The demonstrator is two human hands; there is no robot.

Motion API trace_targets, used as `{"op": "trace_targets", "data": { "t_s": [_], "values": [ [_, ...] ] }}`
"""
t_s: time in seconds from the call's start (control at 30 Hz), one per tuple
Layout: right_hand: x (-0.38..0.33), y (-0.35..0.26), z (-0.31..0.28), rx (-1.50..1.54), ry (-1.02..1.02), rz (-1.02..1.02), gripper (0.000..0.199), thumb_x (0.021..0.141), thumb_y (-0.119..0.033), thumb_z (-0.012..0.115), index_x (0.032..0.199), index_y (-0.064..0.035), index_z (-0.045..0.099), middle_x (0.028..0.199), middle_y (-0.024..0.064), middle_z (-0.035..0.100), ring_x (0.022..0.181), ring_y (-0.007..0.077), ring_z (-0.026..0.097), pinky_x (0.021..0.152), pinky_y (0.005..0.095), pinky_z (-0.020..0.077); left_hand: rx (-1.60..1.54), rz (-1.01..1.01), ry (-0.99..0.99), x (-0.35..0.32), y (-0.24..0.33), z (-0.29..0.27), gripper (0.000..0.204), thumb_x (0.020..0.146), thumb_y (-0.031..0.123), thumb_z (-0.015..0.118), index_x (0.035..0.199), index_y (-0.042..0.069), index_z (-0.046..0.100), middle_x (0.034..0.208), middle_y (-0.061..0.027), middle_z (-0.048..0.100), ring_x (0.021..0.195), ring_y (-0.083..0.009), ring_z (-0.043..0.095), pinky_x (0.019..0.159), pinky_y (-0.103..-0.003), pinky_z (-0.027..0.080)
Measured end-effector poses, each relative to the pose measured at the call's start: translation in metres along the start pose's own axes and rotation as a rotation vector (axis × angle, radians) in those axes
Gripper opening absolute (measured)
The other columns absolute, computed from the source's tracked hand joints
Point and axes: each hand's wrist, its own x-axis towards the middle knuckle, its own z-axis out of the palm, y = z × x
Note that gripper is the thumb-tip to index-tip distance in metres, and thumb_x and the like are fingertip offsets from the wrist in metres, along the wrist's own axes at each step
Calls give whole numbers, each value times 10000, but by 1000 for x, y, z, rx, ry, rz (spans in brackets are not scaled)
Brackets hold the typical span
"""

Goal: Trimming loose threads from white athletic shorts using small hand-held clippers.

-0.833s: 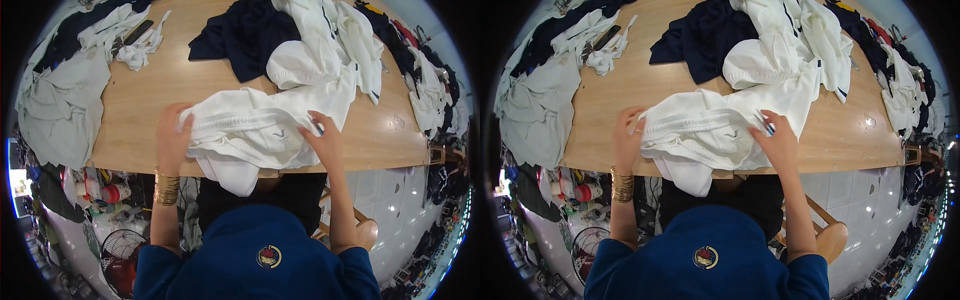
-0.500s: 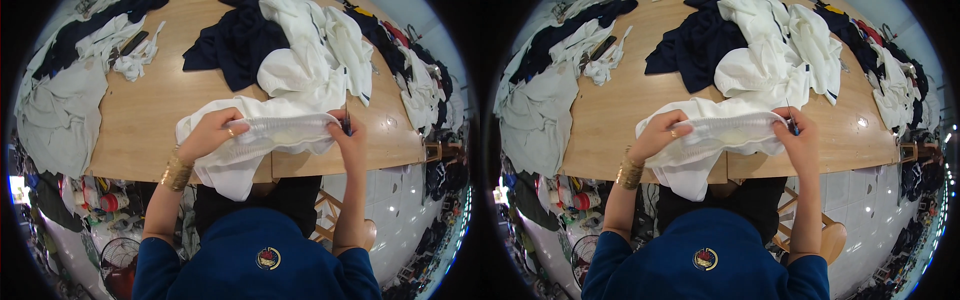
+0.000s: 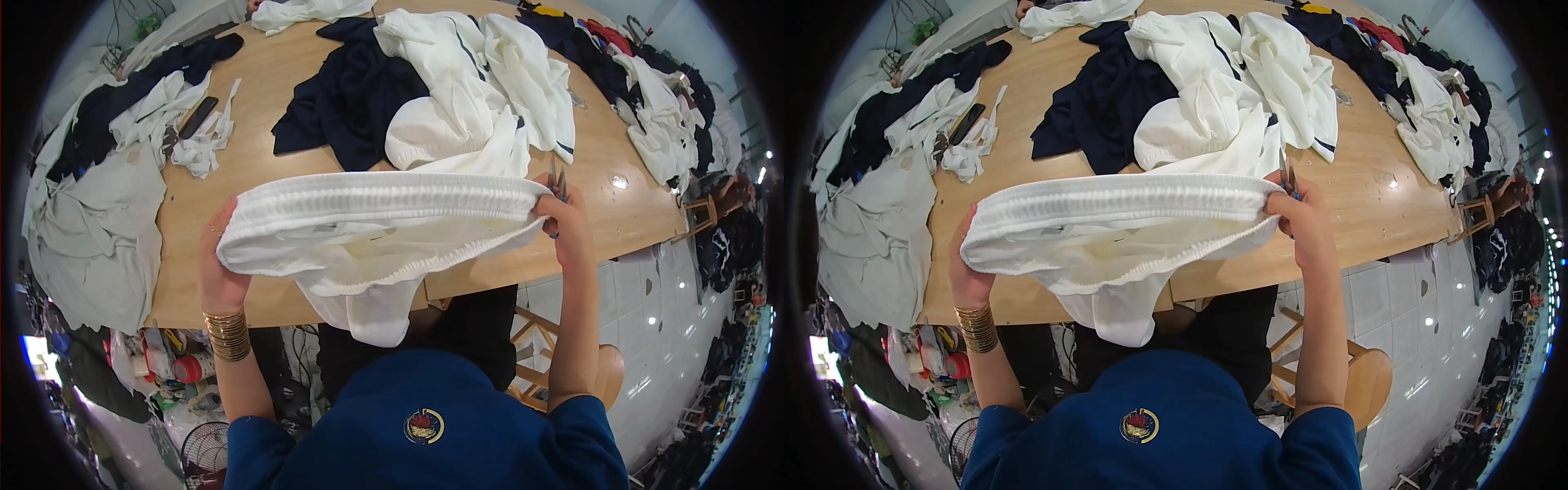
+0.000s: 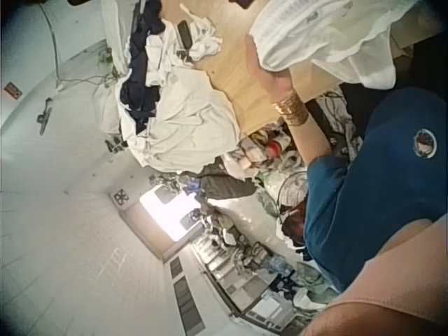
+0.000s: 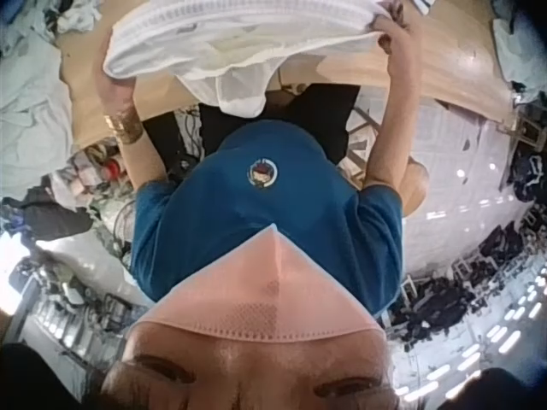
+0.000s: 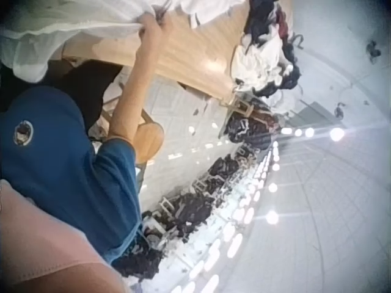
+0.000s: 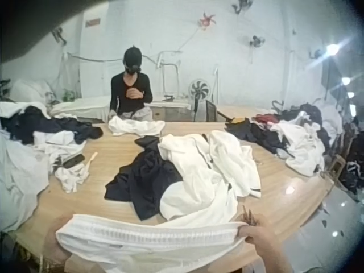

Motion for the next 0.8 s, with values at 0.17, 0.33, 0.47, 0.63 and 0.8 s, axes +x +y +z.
{"op": "trace_targets", "data": {
  "t_s": [0.17,0.33,0.47,0.63,0.8],
  "values": [
    [-10,-10,-4,70,-27,-18,155,602,-49,521,747,-44,578,584,-49,470,463,13,324,405,187,182,-81,-66,-62,4,-1,-30,263,898,184,500,1105,30,554,1086,-59,594,989,-170,568,866,-313,455],
    [-17,-21,5,18,-35,11,165,619,-76,564,779,-42,590,580,-9,513,513,83,464,454,222,320,-144,-86,-57,-2,1,-26,269,900,178,497,1122,31,540,1066,-56,598,972,-172,572,863,-323,455],
    [-3,3,12,-841,338,-486,180,694,-159,628,825,-44,582,667,94,571,598,225,546,568,310,418,-34,113,5,-13,5,-24,254,896,170,503,1102,27,546,996,-48,610,928,-164,581,858,-318,451],
    [11,-20,27,-545,285,-478,135,686,-88,590,808,-33,572,651,47,551,598,127,492,553,261,389,1249,318,-216,-14,24,22,331,806,103,609,1120,22,543,1081,-103,588,1015,-210,559,889,-321,426],
    [-7,-73,105,-582,-137,-691,144,666,-43,579,809,-58,569,637,27,518,569,79,462,528,226,368,1130,884,-490,-20,-23,130,375,769,139,663,1108,23,551,1033,-113,611,937,-227,583,819,-289,446]
  ]
}}
